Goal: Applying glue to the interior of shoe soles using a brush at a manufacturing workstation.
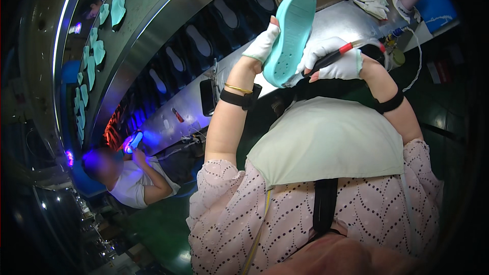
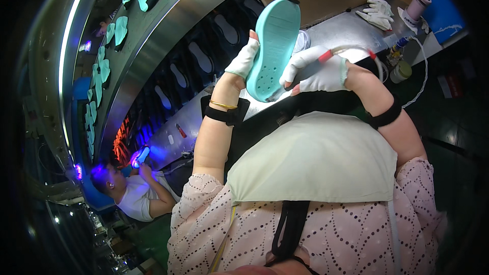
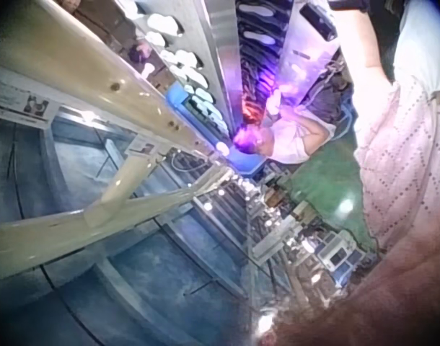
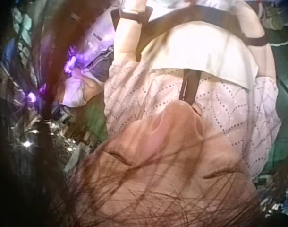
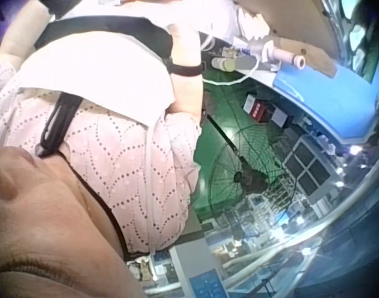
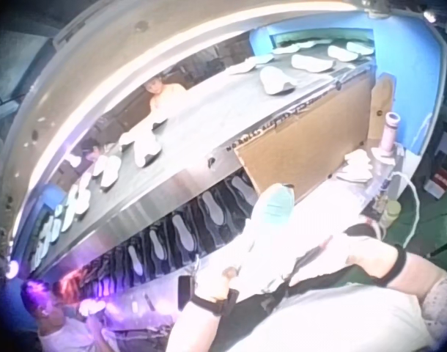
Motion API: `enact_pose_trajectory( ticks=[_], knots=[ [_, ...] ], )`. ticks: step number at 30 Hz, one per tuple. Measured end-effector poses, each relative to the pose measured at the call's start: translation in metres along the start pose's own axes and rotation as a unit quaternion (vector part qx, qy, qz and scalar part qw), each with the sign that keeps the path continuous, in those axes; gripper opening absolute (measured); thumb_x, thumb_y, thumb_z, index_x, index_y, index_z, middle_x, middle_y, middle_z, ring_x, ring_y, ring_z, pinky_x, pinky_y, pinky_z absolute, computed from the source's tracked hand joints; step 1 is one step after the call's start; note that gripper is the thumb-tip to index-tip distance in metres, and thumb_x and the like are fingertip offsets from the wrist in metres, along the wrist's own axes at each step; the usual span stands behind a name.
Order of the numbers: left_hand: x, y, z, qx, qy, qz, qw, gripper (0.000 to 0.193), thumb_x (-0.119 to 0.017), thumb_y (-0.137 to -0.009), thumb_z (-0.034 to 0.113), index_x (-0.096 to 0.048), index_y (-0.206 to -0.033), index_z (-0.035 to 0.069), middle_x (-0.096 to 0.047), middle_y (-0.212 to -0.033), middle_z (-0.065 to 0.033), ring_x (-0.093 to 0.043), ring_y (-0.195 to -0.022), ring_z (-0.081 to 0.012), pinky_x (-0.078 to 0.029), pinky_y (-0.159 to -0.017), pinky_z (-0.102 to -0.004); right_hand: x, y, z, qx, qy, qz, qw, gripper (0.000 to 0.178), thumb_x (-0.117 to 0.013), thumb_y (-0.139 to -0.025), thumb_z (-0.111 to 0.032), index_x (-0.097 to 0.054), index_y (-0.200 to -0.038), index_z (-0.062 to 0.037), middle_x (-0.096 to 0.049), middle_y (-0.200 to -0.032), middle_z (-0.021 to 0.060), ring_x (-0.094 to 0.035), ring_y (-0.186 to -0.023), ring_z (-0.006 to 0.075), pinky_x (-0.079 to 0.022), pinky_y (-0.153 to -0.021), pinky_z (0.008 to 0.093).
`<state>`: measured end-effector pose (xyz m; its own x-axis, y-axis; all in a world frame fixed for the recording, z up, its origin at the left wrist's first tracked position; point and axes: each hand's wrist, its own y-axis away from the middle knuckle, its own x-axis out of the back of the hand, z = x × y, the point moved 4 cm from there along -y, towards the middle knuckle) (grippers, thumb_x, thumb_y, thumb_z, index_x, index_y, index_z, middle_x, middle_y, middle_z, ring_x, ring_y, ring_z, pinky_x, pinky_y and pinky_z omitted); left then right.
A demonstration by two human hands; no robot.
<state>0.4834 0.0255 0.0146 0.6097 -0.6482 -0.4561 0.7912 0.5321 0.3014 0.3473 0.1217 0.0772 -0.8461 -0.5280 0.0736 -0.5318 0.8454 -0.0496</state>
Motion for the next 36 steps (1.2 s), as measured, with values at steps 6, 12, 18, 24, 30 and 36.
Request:
enact_pose_trajectory(
  ticks=[6,12,18,24,30,36],
  knots=[
    [-0.012,0.008,0.009,0.033,0.017,0.033,0.999,0.069,-0.034,-0.084,0.064,-0.045,-0.124,0.009,-0.057,-0.109,-0.0099,-0.059,-0.093,-0.0191,-0.050,-0.078,-0.0339,0.003,-0.001,-0.003,0.076,0.123,0.051,0.988,0.013,-0.067,-0.071,0.005,-0.059,-0.079,-0.0016,-0.061,-0.086,0.0054,-0.057,-0.081,0.0147,-0.047,-0.076,0.0265],
    [-0.002,0.003,0.000,0.012,-0.013,0.077,0.997,0.063,-0.035,-0.087,0.059,-0.047,-0.121,0.007,-0.058,-0.105,-0.0090,-0.059,-0.089,-0.0177,-0.050,-0.077,-0.0324,0.015,-0.001,-0.001,0.103,0.103,0.108,0.983,0.012,-0.065,-0.072,0.006,-0.058,-0.076,-0.0020,-0.059,-0.084,0.0055,-0.056,-0.082,0.0146,-0.046,-0.076,0.0264],
    [0.019,0.015,0.017,-0.085,-0.048,0.145,0.985,0.063,-0.040,-0.085,0.059,-0.048,-0.120,0.007,-0.058,-0.105,-0.0087,-0.059,-0.090,-0.0180,-0.048,-0.081,-0.0327,0.021,-0.004,-0.007,0.058,0.119,0.055,0.990,0.011,-0.064,-0.074,0.005,-0.059,-0.080,-0.0018,-0.061,-0.093,0.0077,-0.058,-0.089,0.0156,-0.046,-0.080,0.0275],
    [0.018,0.045,0.059,-0.308,0.270,-0.024,0.912,0.091,-0.043,-0.070,0.075,-0.038,-0.129,0.006,-0.046,-0.125,-0.0188,-0.045,-0.114,-0.0328,-0.038,-0.093,-0.0501,0.030,0.007,-0.028,0.227,0.016,0.156,0.961,0.015,-0.060,-0.080,0.001,-0.057,-0.095,-0.0014,-0.061,-0.101,0.0085,-0.057,-0.094,0.0131,-0.044,-0.084,0.0251],
    [0.001,0.031,-0.024,-0.142,0.343,0.020,0.928,0.074,-0.049,-0.078,0.062,-0.041,-0.124,0.005,-0.053,-0.115,-0.0137,-0.056,-0.098,-0.0267,-0.046,-0.087,-0.0408,0.017,0.004,0.000,0.029,-0.061,0.298,0.952,0.011,-0.063,-0.079,-0.004,-0.060,-0.089,-0.0029,-0.062,-0.088,0.0032,-0.059,-0.084,0.0093,-0.046,-0.076,0.0227],
    [-0.058,0.013,-0.042,-0.150,0.327,-0.054,0.932,0.080,-0.043,-0.072,0.072,-0.044,-0.122,0.009,-0.053,-0.113,-0.0099,-0.054,-0.102,-0.0254,-0.045,-0.089,-0.0366,0.030,-0.009,0.013,0.151,-0.058,0.385,0.909,0.009,-0.062,-0.080,-0.004,-0.059,-0.089,-0.0026,-0.061,-0.084,0.0017,-0.058,-0.078,0.0080,-0.046,-0.072,0.0216]
  ],
)
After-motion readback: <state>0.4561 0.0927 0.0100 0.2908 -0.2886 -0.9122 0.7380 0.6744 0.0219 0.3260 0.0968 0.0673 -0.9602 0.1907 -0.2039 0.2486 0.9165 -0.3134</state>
